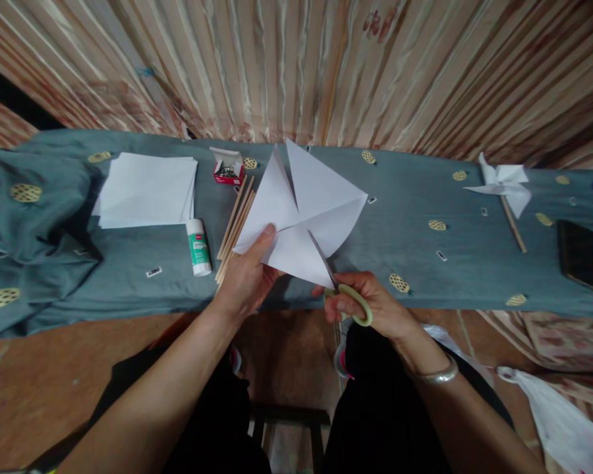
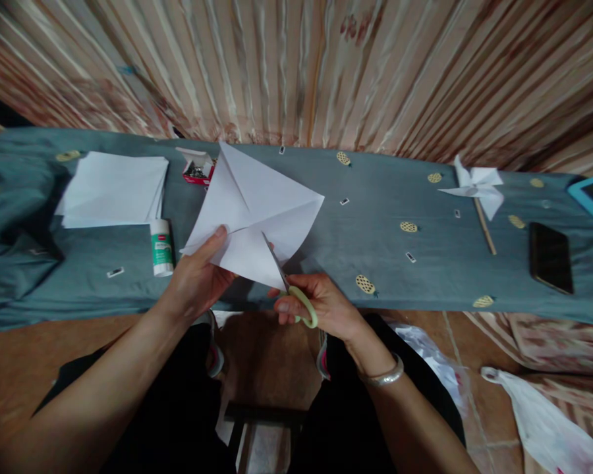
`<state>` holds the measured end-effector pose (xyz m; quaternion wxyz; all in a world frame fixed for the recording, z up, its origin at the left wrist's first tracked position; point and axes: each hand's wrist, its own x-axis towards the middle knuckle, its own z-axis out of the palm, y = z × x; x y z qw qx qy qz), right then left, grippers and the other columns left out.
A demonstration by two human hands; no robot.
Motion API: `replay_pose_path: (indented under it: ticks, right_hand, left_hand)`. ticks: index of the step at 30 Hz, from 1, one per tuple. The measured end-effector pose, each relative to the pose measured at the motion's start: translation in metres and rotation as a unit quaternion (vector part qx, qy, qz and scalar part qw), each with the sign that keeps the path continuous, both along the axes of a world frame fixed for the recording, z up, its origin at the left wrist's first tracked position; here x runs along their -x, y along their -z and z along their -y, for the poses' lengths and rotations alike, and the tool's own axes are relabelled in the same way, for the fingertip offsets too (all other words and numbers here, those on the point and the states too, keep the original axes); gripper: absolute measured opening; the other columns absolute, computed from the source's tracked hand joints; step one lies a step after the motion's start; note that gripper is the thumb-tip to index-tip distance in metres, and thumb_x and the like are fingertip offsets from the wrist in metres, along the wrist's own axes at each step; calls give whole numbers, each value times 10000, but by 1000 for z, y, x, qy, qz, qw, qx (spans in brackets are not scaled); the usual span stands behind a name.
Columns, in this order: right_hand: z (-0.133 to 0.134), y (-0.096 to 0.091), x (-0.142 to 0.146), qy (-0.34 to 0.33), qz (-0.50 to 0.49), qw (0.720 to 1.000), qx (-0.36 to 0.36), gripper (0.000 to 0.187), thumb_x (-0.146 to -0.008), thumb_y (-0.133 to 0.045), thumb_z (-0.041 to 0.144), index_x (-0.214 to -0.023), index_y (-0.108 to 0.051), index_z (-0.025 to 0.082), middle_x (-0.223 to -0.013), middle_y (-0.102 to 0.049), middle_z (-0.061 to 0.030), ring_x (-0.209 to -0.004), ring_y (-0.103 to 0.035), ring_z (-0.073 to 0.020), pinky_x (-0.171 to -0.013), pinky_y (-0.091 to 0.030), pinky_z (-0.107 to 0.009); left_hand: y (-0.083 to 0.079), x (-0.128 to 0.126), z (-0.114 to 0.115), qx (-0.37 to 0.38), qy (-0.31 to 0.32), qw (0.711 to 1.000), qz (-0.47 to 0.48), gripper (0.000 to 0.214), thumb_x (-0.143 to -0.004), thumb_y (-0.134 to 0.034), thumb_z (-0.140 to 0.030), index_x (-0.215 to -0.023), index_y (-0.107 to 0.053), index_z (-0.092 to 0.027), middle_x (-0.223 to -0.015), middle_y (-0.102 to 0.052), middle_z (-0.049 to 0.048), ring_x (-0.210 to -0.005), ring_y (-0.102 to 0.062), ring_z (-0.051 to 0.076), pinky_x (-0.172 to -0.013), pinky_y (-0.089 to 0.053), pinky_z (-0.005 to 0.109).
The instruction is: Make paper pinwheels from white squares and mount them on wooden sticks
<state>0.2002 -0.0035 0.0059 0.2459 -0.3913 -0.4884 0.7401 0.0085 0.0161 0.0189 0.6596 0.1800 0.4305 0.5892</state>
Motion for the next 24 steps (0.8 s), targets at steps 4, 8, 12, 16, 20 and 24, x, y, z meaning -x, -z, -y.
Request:
replay_pose_path:
  ticks: [4, 8, 12, 16, 20, 24]
  right_hand:
    - [1, 1, 0, 11, 9, 1000, 10, 484, -658, -764, 569, -868, -695, 138, -580, -647, 9, -498, -562, -81, -509, -455, -210]
    - [1, 2, 1, 18, 7, 1000, 12, 480, -644, -774, 567, -853, -700, 141, -574, -646, 12, -500, -571, -81, -504, -455, -209]
    - [1, 3, 2, 25, 4, 1000, 13, 467, -639, -782, 559, -836, -700, 143, -562, -643, 17, -491, -572, -75, -492, -453, -201]
    - [1, 5, 3, 26, 6, 1000, 5, 434, -662, -779, 535, -837, -696, 147, -560, -636, 19, -483, -570, -83, -487, -460, -215]
    - [1, 6, 4, 18, 2, 1000, 3, 465, -674, -759, 561, -856, -686, 140, -578, -644, 5, -486, -553, -83, -489, -446, -217]
    - [2, -2, 0, -22, -10, 1000, 10, 568, -682, -708, 636, -938, -665, 131, -687, -682, -30, -571, -573, -92, -560, -457, -220]
  left_hand:
    - [0, 1, 0, 2, 5, 1000, 3, 426, -830, -652, -235, -1238, -563, -149, -1234, -640, 130, -1105, -634, 274, -869, -579, 391]
    - [-1, 0, 0, 1, 1, 1000, 4, 427, -822, -665, -233, -1228, -568, -143, -1210, -653, 135, -1110, -633, 286, -891, -569, 413]
    - [-1, 0, 0, 4, 0, 1000, 3, 432, -832, -649, -223, -1246, -558, -137, -1250, -631, 148, -1136, -618, 294, -906, -563, 421]
    - [-2, 0, 0, 1, 2, 1000, 2, 430, -850, -626, -224, -1269, -549, -163, -1322, -588, 143, -1176, -591, 306, -901, -561, 436]
    - [-1, 0, 0, 1, 3, 1000, -1, 391, -849, -626, -235, -1229, -577, -158, -1296, -608, 136, -1154, -605, 299, -871, -573, 416]
    - [2, 1, -2, 14, -12, 1000, -11, 308, -840, -629, -219, -1141, -625, -152, -1193, -669, 101, -1086, -642, 258, -843, -579, 352]
